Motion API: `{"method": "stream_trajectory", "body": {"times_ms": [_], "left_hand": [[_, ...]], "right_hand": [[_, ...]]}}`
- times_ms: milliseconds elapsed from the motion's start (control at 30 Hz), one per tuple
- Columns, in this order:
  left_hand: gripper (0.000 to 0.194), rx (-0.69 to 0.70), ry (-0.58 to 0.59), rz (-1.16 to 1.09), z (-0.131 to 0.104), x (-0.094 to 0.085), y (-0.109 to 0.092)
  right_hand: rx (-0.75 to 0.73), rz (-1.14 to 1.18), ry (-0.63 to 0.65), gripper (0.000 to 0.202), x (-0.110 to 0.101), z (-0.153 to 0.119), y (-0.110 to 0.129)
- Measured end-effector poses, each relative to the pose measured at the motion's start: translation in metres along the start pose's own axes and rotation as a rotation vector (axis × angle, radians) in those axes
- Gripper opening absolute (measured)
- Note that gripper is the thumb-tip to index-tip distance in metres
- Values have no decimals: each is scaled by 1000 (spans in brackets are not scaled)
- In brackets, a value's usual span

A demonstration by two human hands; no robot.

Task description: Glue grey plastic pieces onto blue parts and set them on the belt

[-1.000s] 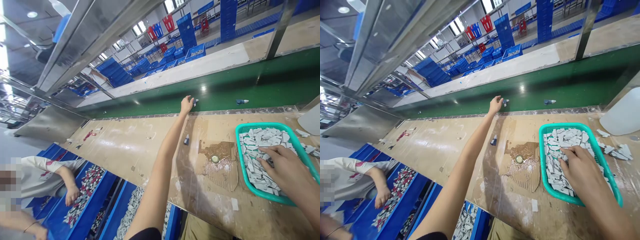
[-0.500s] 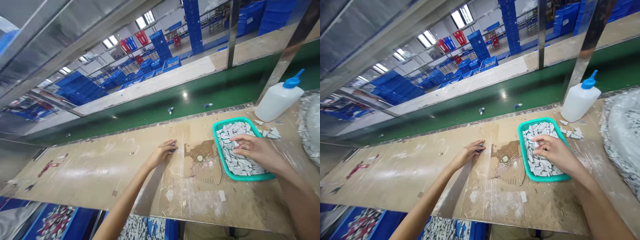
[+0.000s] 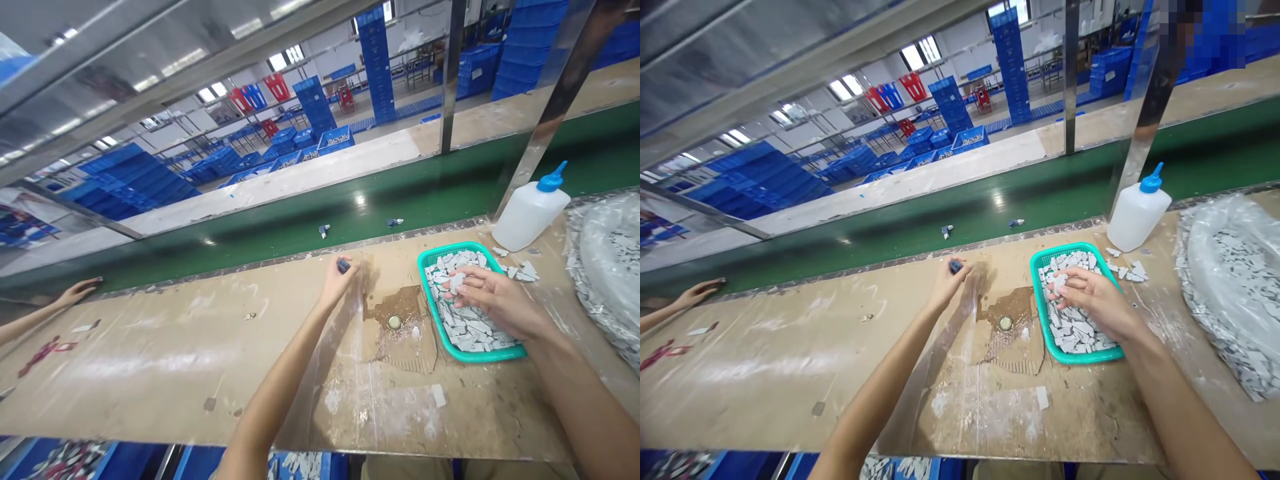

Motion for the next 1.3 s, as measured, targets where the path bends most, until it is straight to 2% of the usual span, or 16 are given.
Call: {"method": "stream_trajectory", "body": {"times_ms": [67, 133, 200, 300, 367, 433, 500, 633, 733, 833, 967, 1067, 1167, 1233, 1300], "left_hand": [[23, 25, -62, 70, 40, 20, -7], [18, 42, -59, 141, 80, 45, -15], [23, 65, -24, 215, 114, 69, -22], [33, 50, 64, 340, 146, 96, -19], [28, 25, 95, 419, 153, 103, -14], [22, 32, 92, 474, 148, 99, -13], [23, 75, 93, 500, 132, 88, -19], [27, 155, 174, 520, 77, 56, -28], [25, 127, 275, 521, 36, 32, -16], [28, 62, 341, 485, 9, 14, 3], [38, 1, 373, 360, -7, 8, 13], [30, -42, 310, 315, -10, 6, 12], [18, -65, 175, 413, -10, 1, 11], [22, -67, 123, 439, -10, 0, 12], [29, -54, 119, 436, -9, 2, 14]], "right_hand": [[-11, -34, -19, 62, -1, 2, -4], [-25, -51, -48, 59, -3, 4, -9], [-43, -31, -55, 51, -5, 6, -11], [-82, -12, -30, 40, -4, 8, -9], [-98, -29, -31, 38, -4, 7, -5], [-76, -66, -47, 42, -5, 7, -3], [-26, -121, -55, 50, -3, 6, -4], [27, -225, -91, 66, -3, 3, -4], [33, -272, -120, 72, -2, -1, -5], [-7, -350, -157, 64, 4, -6, -2], [-244, -600, -147, 49, 28, -13, 19], [-437, -873, -129, 45, 52, -17, 33], [-512, -1026, -90, 49, 73, -15, 34], [-528, -1075, -49, 50, 86, -12, 31], [-551, -1110, -25, 46, 98, -12, 30]]}}
Point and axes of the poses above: each hand's wrist, its own z-axis towards the middle knuckle, its own x-axis out of the palm, y = z × x, the point moved 10 cm from there along z, towards the middle knuckle, and after that the axes turned 13 degrees about -z, right-handed, at the moved point
